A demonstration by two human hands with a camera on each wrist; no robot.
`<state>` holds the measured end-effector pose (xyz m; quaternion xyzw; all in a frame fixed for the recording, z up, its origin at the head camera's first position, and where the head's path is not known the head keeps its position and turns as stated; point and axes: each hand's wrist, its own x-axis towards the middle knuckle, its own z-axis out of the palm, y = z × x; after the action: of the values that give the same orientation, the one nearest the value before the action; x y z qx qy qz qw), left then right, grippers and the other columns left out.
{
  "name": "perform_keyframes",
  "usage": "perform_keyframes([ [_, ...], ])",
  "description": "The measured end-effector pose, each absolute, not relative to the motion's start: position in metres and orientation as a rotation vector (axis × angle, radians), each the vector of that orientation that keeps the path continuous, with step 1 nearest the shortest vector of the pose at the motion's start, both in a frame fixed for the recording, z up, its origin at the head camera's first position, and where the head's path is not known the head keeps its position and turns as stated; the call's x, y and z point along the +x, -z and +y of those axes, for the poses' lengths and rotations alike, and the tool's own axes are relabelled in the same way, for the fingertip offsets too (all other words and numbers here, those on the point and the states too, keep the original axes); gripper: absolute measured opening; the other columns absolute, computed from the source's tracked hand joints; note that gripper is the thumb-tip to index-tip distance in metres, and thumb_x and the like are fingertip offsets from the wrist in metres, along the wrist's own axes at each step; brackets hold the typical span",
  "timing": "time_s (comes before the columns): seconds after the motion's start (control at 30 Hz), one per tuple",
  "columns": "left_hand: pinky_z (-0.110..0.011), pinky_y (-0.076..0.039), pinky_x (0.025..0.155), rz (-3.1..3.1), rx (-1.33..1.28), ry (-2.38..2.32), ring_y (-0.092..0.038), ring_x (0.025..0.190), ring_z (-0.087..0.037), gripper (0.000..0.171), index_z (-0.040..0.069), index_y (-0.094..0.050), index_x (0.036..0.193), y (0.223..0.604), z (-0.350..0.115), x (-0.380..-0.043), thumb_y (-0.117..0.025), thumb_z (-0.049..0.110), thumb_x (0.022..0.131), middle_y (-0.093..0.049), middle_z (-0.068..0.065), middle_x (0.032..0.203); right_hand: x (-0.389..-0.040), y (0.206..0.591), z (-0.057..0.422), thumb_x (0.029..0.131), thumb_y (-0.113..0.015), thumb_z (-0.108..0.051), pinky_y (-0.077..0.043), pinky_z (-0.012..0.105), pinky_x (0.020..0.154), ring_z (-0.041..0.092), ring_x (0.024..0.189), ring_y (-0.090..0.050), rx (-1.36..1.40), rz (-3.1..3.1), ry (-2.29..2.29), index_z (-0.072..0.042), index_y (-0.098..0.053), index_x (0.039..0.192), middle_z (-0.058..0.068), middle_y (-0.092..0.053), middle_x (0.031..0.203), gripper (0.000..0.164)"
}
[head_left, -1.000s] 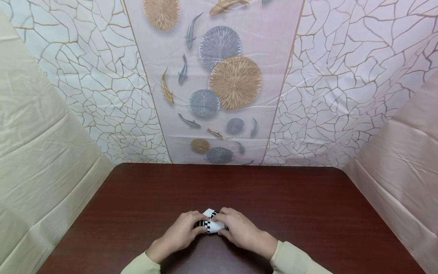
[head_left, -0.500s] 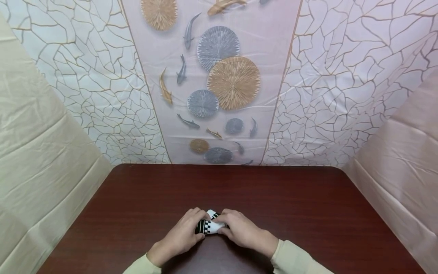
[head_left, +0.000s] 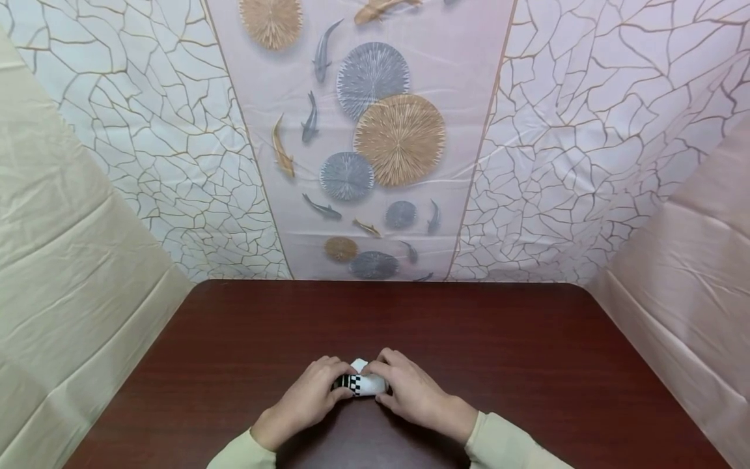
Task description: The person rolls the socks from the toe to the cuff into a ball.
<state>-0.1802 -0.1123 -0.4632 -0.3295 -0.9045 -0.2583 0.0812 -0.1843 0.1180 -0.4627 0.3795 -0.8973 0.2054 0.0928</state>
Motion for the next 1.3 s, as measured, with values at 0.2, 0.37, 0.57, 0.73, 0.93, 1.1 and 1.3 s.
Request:
perform_keyframes([
  [0.2, -0.036, -0.049, 0.084, -2.73, -0.979, 0.781, -0.059, 0.094, -0.013, 0.025, 0.006, -0.072, 0.111, 0.463, -0.113, -0.179, -0.076, 0.015, 0.089, -0.068, 0.001, 0.1, -0.185, 0.467, 0.117, 0.079, -0.084, -0.009, -0.05, 0.027, 0.079, 0.012, 0.092, -0.055, 1.141, -2.594, -0.548, -0.018, -0.068, 0.113, -0.005, -0.057, 0.103, 0.039],
  [0.37, -0.034, -0.049, 0.083, -2.711, -0.944, 0.775, -0.055, 0.095, -0.013, 0.029, 0.007, -0.072, 0.113, 0.465, -0.111, -0.178, -0.08, 0.014, 0.086, -0.063, 0.002, 0.102, -0.186, 0.466, 0.117, 0.083, -0.081, -0.008, -0.05, 0.026, 0.076, 0.012, 0.088, -0.055, 1.169, -2.537, -0.52, -0.017, -0.07, 0.112, -0.005, -0.059, 0.098, 0.032],
  [0.57, -0.035, -0.049, 0.09, -2.672, -0.956, 0.768, -0.053, 0.103, -0.014, 0.046, 0.011, -0.066, 0.12, 0.468, -0.108, -0.176, -0.085, 0.009, 0.078, -0.06, 0.001, 0.111, -0.186, 0.459, 0.115, 0.086, -0.077, -0.007, -0.049, 0.025, 0.074, 0.011, 0.085, -0.055, 1.177, -2.601, -0.545, -0.014, -0.074, 0.115, -0.004, -0.059, 0.095, 0.029],
  [0.73, -0.036, -0.048, 0.09, -2.63, -0.983, 0.769, -0.055, 0.101, -0.014, 0.045, 0.013, -0.064, 0.113, 0.471, -0.108, -0.175, -0.086, 0.004, 0.075, -0.061, 0.003, 0.108, -0.186, 0.456, 0.116, 0.09, -0.074, -0.008, -0.048, 0.026, 0.074, 0.01, 0.083, -0.053, 1.167, -2.668, -0.579, -0.015, -0.075, 0.117, -0.003, -0.057, 0.091, 0.028],
  [0.93, -0.04, -0.048, 0.088, -2.618, -0.988, 0.765, -0.058, 0.099, -0.016, 0.036, 0.01, -0.066, 0.111, 0.469, -0.109, -0.176, -0.082, 0.003, 0.08, -0.064, 0.001, 0.105, -0.186, 0.458, 0.116, 0.092, -0.071, -0.009, -0.047, 0.026, 0.073, 0.01, 0.082, -0.051, 1.152, -2.697, -0.573, -0.016, -0.074, 0.12, -0.004, -0.054, 0.09, 0.028],
  [1.1, -0.041, -0.049, 0.087, -2.678, -0.967, 0.761, -0.06, 0.097, -0.016, 0.029, 0.009, -0.067, 0.112, 0.467, -0.11, -0.177, -0.078, 0.008, 0.085, -0.066, 0.0, 0.103, -0.186, 0.459, 0.116, 0.09, -0.076, -0.015, -0.048, 0.027, 0.079, 0.011, 0.092, -0.053, 1.129, -2.713, -0.589, -0.013, -0.072, 0.122, -0.003, -0.058, 0.102, 0.033],
  [1.3, -0.041, -0.049, 0.086, -2.718, -0.938, 0.801, -0.06, 0.097, -0.016, 0.027, 0.008, -0.068, 0.115, 0.466, -0.112, -0.177, -0.075, 0.012, 0.09, -0.067, 0.0, 0.103, -0.188, 0.462, 0.115, 0.083, -0.083, -0.016, -0.05, 0.03, 0.087, 0.012, 0.102, -0.055, 1.131, -2.697, -0.601, -0.015, -0.068, 0.122, -0.003, -0.057, 0.113, 0.042],
])
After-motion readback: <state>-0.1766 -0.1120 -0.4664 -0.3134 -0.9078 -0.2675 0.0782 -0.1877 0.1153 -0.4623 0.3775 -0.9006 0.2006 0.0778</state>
